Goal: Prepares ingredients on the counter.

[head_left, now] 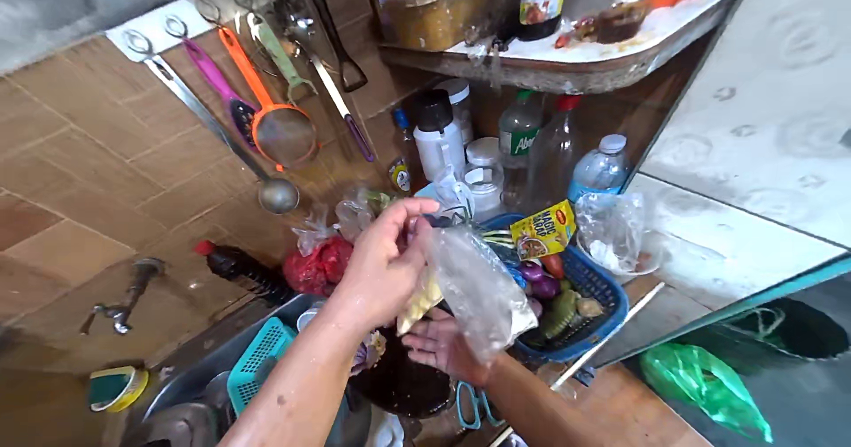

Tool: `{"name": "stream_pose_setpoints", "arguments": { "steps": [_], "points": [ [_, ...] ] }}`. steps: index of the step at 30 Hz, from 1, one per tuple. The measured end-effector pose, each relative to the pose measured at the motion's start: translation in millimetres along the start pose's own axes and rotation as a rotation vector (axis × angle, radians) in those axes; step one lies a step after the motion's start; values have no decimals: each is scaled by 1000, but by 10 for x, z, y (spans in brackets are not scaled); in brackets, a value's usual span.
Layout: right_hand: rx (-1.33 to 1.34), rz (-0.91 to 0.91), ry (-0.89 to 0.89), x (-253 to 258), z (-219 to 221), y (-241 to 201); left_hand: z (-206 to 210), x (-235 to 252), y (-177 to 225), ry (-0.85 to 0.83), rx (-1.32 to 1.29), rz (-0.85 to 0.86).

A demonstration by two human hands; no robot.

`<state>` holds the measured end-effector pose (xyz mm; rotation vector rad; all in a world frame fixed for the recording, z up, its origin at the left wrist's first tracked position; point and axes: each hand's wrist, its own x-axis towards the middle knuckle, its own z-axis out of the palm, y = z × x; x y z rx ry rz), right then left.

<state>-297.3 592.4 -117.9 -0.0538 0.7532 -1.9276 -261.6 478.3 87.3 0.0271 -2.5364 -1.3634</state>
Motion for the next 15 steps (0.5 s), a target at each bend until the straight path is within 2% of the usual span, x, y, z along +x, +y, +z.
{"name": "stream_pose_setpoints", "arguments": {
  "steps": [1,3,6,9,11,13,14,15],
  "points": [
    [221,-3,32,-18,34,-21,-45,-71,-11,-28,-35,-21],
    [354,-21,-40,-42,73,-47,-88,-202,-56,-23,-152,-26],
    [321,-46,-184,-167,255,-76,-199,-414,-145,44,-363,-66],
    [185,-144,-98,-353,450,-253,-422,-664,-428,148,-717,-113],
    [46,-231,38,-495,550,-453,-563,-857,-757,187,-997,-117],
    [-138,-337,316,-605,723,-663,-647,-1048,-1068,313,-1159,-224],
    [-256,-390,415,-625,790,-746,-688,-1121,-1186,433,-1141,-318],
    [-419,-437,477,-628,853,-812,-726,-1167,-1282,562,-1013,-405]
  ]
}}
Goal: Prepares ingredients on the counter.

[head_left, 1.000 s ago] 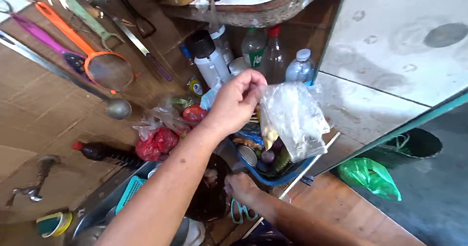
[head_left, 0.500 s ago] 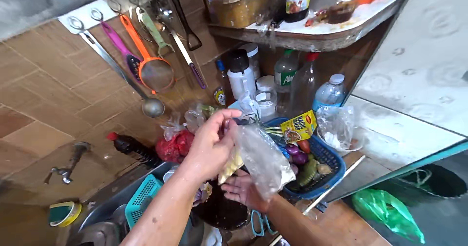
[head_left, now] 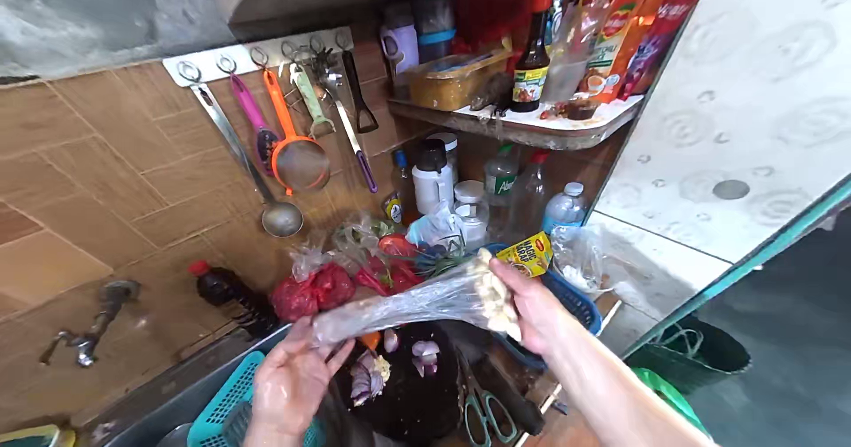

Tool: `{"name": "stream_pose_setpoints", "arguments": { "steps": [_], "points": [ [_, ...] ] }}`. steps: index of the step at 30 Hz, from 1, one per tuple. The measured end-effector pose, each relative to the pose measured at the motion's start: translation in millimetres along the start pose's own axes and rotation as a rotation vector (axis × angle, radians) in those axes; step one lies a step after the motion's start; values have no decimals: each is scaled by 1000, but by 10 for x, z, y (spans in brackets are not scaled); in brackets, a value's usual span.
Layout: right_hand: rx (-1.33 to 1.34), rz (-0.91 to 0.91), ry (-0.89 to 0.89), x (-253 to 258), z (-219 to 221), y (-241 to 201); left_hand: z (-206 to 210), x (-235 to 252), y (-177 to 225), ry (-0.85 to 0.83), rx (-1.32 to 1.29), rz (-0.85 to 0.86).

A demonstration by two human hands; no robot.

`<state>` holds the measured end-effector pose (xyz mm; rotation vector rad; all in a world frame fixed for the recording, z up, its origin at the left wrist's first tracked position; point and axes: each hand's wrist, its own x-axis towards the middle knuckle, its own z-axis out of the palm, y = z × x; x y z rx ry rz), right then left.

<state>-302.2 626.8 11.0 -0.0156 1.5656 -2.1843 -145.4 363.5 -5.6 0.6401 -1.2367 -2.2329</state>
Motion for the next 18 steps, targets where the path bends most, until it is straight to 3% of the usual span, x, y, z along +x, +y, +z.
{"name": "stream_pose_setpoints", "arguments": {
  "steps": [2,4,5,9,12,15,18],
  "points": [
    [-373,-124,-40,53,85,-114,-172,87,-63,189,382,181],
    [-740,-172,-154,190,285,-124,-137,175,-114,105,659,403],
    [-932,-177,-226,284,428,-71,-18,206,-145,-14,725,425],
    [-1332,-187,-459,592,983,436,386,520,-447,-445,842,9],
    [-1420,-96,-500,693,1093,678,310,695,-690,-321,689,-143],
    [-1452,31,-512,666,1021,699,95,700,-786,-173,574,-170],
    [-1434,92,-469,645,891,703,-95,679,-845,-135,555,-192]
  ]
}}
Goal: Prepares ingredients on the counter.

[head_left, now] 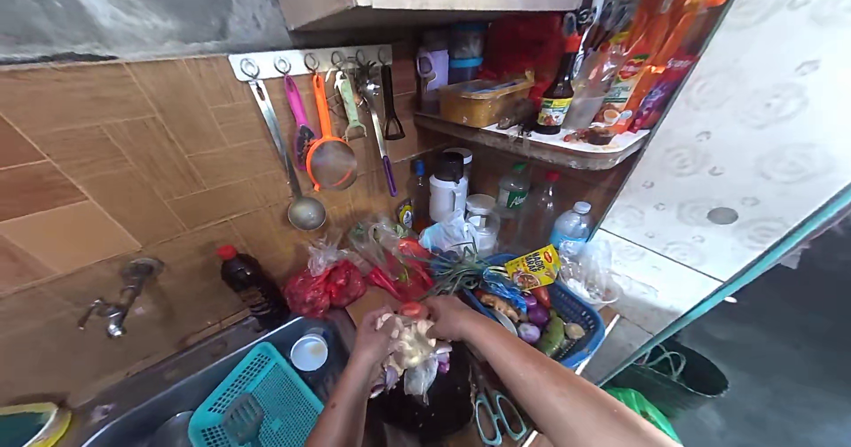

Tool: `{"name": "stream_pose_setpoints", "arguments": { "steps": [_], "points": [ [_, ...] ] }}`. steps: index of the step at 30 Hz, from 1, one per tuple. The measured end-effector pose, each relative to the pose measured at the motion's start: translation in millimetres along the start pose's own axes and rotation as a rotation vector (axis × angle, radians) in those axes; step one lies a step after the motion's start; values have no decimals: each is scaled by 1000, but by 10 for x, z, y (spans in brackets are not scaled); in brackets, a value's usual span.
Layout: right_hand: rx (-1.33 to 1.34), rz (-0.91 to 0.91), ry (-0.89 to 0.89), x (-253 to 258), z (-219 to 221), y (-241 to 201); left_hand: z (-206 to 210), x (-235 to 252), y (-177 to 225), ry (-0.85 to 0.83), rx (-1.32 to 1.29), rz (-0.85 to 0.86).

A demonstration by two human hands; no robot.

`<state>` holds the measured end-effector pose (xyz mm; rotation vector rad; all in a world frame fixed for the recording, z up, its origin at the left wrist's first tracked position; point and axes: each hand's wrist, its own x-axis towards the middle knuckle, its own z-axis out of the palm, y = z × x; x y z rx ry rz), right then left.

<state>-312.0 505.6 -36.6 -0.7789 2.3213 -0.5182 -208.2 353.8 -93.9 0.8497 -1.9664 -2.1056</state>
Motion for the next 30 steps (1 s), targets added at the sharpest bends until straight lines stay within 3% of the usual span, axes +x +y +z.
{"name": "stream_pose_setpoints", "arguments": {
  "steps": [4,10,15,22,25,30],
  "points": [
    [137,12,46,-24,86,120,-89,2,-198,-83,134,35],
    [-180,69,-101,-18,476,251,-27,-30,-368,-2,181,87],
    [-189,118,-86,106,800,379,-64,-117,-321,71,129,46],
    [-29,-97,-2,-67,541,304,-101,-163,-448,191,187,88],
    [-118,-123,4,-77,458,277,-70,-215,-503,171,317,110],
    [77,-245,136,-204,326,286,-53,-317,-588,121,476,246]
  ]
}}
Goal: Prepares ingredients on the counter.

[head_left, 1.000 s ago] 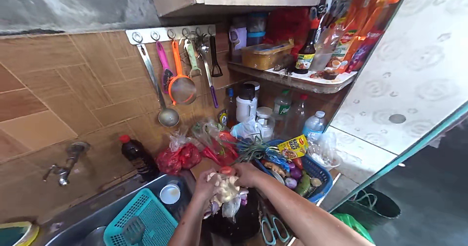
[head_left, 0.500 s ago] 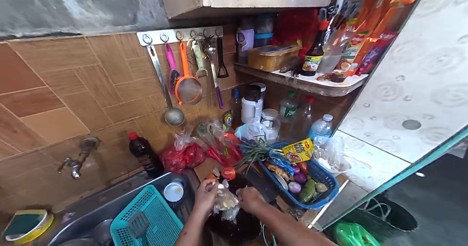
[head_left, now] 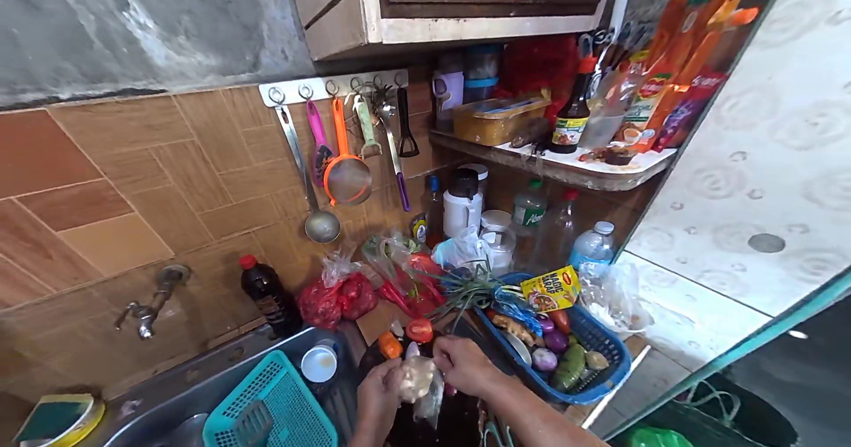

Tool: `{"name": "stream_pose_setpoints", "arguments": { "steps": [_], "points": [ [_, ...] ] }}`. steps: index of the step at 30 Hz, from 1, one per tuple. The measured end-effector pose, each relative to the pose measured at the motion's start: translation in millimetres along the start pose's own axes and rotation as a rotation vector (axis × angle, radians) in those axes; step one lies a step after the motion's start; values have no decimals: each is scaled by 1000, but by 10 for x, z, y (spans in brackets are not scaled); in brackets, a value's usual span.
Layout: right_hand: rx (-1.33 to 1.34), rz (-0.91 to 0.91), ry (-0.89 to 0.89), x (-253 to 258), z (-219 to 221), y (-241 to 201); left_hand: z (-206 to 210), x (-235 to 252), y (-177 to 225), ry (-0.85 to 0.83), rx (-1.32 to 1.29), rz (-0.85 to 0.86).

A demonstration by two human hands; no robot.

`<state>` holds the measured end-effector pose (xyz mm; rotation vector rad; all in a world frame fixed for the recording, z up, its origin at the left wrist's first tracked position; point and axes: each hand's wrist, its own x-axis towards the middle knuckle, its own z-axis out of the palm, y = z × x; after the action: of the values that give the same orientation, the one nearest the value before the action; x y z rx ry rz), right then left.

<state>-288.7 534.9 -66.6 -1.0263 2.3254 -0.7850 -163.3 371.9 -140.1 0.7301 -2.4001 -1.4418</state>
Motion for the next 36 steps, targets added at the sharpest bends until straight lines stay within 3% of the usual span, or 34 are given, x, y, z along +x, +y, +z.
{"name": "stream_pose_setpoints", "arguments": {
  "steps": [4,8,12,16,22,27,31,36],
  "points": [
    [124,-88,57,-37,4,68,5,-85,-68,-12,35,78],
    [170,-165,136,-101,3,15,-1,-103,-118,69,-155,-55],
    [120,-185,86,-125,4,-59,9,-98,-181,-39,-26,-105],
    [82,-132,22,-140,-41,-112,145,-194,-163,-120,-317,-233],
    [22,-137,46,-185,-114,-254,252,-297,80,17,-764,-357],
    [53,-77,137,-185,-184,-323,334,-316,-68,63,-696,-102],
    [81,-46,148,-173,-208,-348,397,-350,-104,78,-480,-39],
    [149,-62,118,-172,-218,-329,446,-309,-153,234,-493,31]
  ]
}}
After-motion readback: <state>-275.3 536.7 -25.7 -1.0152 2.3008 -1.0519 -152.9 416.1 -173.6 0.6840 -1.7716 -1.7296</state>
